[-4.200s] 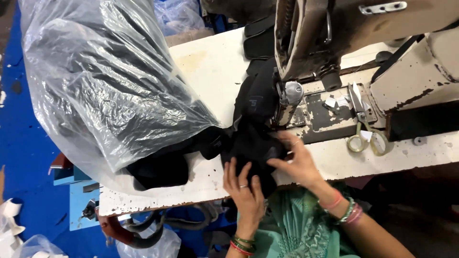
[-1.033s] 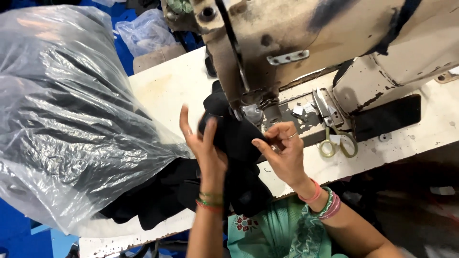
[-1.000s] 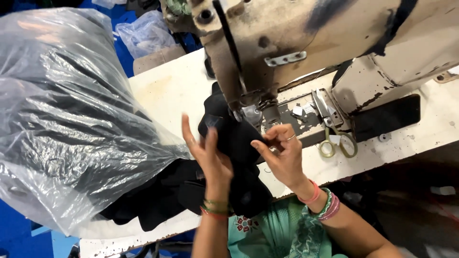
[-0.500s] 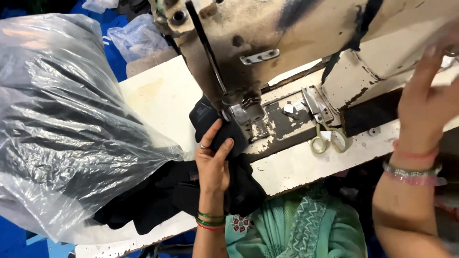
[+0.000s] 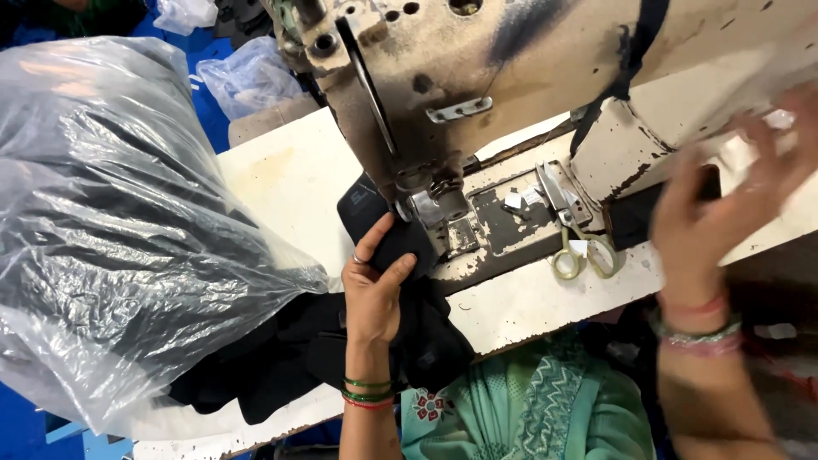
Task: Stitching together black shoe components using an industrial sewing machine.
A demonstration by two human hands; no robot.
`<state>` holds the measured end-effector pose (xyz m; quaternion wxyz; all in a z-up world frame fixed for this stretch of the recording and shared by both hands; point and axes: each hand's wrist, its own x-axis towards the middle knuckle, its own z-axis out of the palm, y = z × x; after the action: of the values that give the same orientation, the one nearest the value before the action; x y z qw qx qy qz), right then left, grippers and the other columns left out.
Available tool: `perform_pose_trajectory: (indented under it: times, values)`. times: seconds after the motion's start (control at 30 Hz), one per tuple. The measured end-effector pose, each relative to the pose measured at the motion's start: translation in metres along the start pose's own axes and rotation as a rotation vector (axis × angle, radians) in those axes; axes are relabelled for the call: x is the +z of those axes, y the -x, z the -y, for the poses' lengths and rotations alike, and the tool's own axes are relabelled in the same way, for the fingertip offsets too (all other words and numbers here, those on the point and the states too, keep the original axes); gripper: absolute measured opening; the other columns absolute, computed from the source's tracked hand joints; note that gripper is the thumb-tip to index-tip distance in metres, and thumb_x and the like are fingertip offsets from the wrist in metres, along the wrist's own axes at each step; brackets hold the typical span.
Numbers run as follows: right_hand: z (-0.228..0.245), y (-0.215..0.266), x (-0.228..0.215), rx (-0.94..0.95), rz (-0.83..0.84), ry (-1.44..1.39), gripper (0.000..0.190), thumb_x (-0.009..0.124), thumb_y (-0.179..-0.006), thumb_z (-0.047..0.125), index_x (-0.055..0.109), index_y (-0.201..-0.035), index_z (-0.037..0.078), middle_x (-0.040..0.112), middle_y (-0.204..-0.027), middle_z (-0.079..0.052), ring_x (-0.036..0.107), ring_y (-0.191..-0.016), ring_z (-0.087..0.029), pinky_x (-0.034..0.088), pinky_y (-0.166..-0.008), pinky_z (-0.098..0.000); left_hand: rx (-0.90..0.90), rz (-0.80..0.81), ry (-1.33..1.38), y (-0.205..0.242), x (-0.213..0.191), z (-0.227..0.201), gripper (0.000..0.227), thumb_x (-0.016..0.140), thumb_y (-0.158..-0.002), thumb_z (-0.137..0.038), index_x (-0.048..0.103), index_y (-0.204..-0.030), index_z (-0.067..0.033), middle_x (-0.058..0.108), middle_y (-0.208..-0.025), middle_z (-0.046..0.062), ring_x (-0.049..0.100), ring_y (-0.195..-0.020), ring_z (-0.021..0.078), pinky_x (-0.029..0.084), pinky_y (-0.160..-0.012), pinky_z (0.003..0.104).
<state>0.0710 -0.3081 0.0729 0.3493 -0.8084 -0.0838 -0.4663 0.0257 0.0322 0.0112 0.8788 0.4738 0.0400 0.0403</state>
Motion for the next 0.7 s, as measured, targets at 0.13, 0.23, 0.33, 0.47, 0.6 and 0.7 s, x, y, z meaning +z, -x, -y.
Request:
perform_pose_trajectory:
  times: [0.13,0.23,0.33,0.47,0.6,0.7]
  values:
    - [0.024,0.071,0.026,0.043,0.166,-0.009,0.028,0.074,-0.093,0.005,0.063,-0.118,-0.001,0.055,-0.144,-0.02,0.05,-0.139,-0.037,0.043,-0.118,-0.0479,-0.038,0.004,0.086,-0.014,-0.005,-0.002,0.062,0.069,-0.084,0.018,0.057,-0.142,0.0033,0.069,-0.125,0.016,0.07,-0.108,0.0215,0.06,-0.095,0.035]
    - [0.045,0.111,0.044,0.102,0.313,-0.244,0.02,0.074,-0.09,0.002,0.069,-0.109,0.003,0.055,-0.14,-0.017,0.058,-0.132,-0.034,0.051,-0.111,-0.0432,-0.051,0.009,0.087,-0.023,-0.007,-0.003,0.063,0.066,-0.083,0.02,0.057,-0.142,0.0027,0.069,-0.125,0.015,0.071,-0.106,0.0213,0.061,-0.092,0.034]
    - [0.062,0.123,0.039,0.141,0.408,-0.269,0.022,0.074,-0.088,-0.001,0.07,-0.109,0.004,0.057,-0.142,-0.018,0.061,-0.128,-0.034,0.053,-0.105,-0.0419,-0.044,0.01,0.103,-0.03,-0.005,-0.004,0.062,0.064,-0.084,0.02,0.056,-0.143,0.0019,0.07,-0.124,0.015,0.071,-0.106,0.0211,0.061,-0.092,0.034]
    - [0.065,0.129,0.037,0.153,0.475,-0.306,0.023,0.073,-0.088,-0.002,0.07,-0.11,0.005,0.059,-0.14,-0.015,0.063,-0.125,-0.033,0.053,-0.101,-0.0406,-0.034,-0.014,0.114,-0.034,-0.002,-0.002,0.06,0.062,-0.086,0.019,0.056,-0.143,0.0008,0.069,-0.122,0.016,0.072,-0.104,0.0213,0.063,-0.091,0.035]
    - [0.069,0.133,0.041,0.179,0.519,-0.361,0.023,0.073,-0.087,-0.002,0.07,-0.109,0.004,0.061,-0.137,-0.014,0.065,-0.121,-0.032,0.055,-0.099,-0.0393,0.015,-0.023,0.177,-0.034,-0.002,0.006,0.058,0.063,-0.091,0.017,0.056,-0.146,-0.001,0.069,-0.12,0.017,0.072,-0.101,0.021,0.062,-0.089,0.035]
    - [0.075,0.137,0.045,0.168,0.541,-0.392,0.023,0.073,-0.087,-0.002,0.069,-0.109,0.004,0.062,-0.135,-0.013,0.066,-0.118,-0.031,0.056,-0.098,-0.0389,0.055,-0.077,0.186,-0.021,0.014,0.002,0.06,0.063,-0.091,0.016,0.053,-0.147,-0.0027,0.07,-0.12,0.014,0.072,-0.101,0.0184,0.061,-0.09,0.033]
